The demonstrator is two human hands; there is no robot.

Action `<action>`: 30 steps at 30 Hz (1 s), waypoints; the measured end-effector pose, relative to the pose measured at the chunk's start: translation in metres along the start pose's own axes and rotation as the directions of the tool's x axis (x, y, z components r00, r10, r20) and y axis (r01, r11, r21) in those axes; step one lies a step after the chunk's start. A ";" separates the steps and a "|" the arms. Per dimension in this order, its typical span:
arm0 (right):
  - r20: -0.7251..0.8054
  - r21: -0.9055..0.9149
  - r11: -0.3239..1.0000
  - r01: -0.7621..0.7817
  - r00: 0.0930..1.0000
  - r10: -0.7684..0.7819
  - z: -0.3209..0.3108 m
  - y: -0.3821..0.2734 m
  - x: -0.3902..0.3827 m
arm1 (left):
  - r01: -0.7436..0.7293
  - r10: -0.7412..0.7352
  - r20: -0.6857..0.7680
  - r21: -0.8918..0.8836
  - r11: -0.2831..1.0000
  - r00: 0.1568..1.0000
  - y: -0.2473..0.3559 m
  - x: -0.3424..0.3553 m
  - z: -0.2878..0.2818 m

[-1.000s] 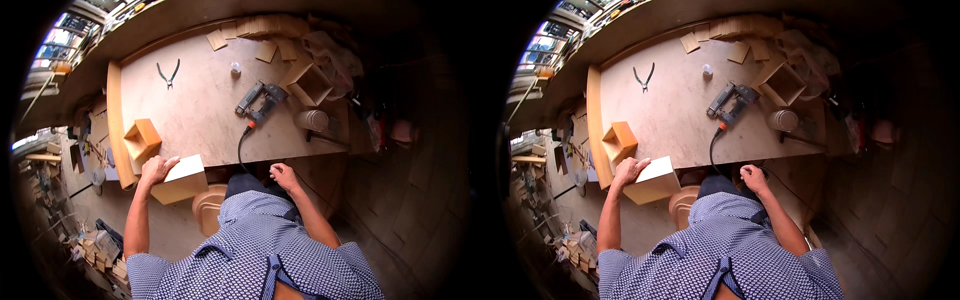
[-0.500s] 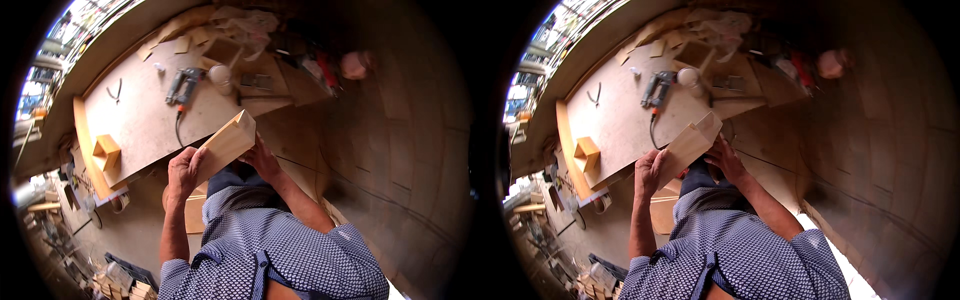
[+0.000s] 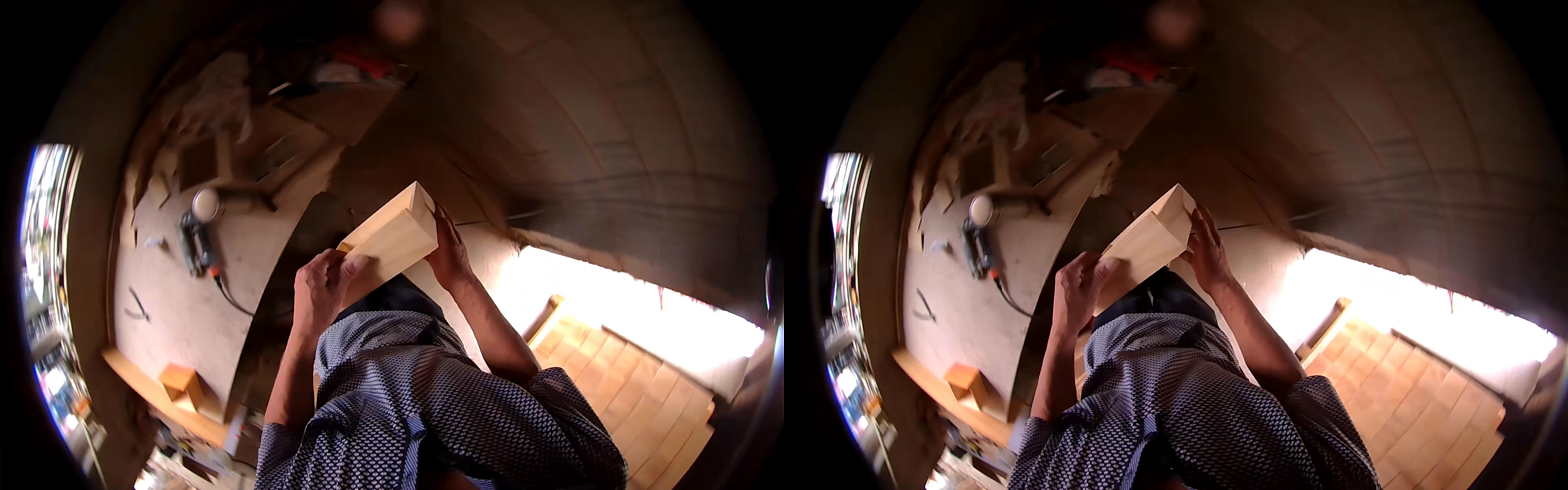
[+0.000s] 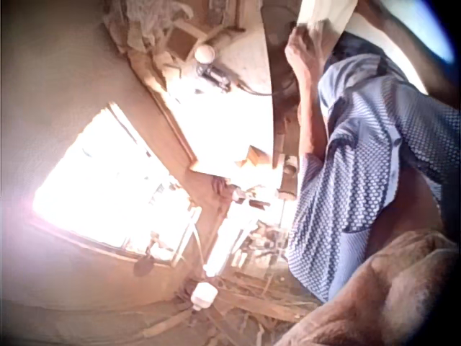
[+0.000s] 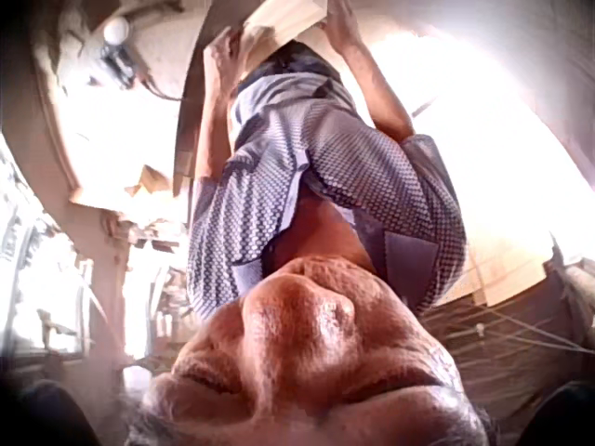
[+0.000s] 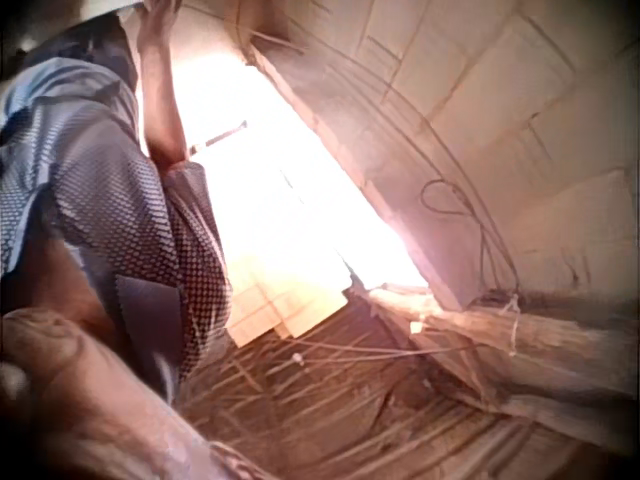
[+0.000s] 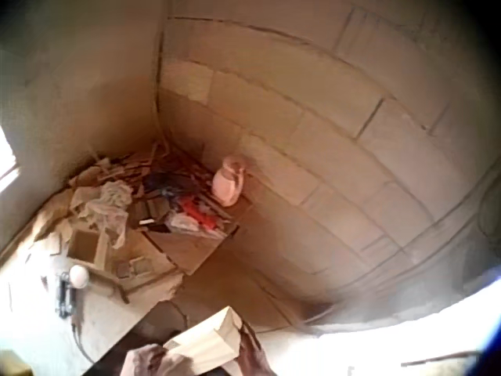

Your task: The person applies glue to a wooden joint, assembles a wooden box with a nail gun, and sands a wooden board using a power sander.

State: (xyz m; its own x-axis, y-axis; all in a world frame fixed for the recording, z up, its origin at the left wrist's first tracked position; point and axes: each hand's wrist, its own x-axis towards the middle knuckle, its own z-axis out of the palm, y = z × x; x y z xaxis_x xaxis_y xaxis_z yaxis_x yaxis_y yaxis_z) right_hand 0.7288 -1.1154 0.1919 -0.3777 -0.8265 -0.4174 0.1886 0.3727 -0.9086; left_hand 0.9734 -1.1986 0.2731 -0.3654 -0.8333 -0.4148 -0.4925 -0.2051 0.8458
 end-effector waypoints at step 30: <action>-0.574 0.815 0.184 0.549 0.808 0.131 -0.402 0.169 -0.305 | -0.988 0.500 0.852 0.141 0.064 0.155 0.171 -0.168 0.516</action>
State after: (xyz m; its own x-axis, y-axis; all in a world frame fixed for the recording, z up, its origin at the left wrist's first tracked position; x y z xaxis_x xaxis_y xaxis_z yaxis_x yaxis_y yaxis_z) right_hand 0.5116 -0.6313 0.1599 -0.8011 -0.3767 -0.4652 0.5660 -0.7295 -0.3840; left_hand 0.5430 -0.8286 0.3144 -0.9758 0.2060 0.0733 0.2176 0.8826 0.4167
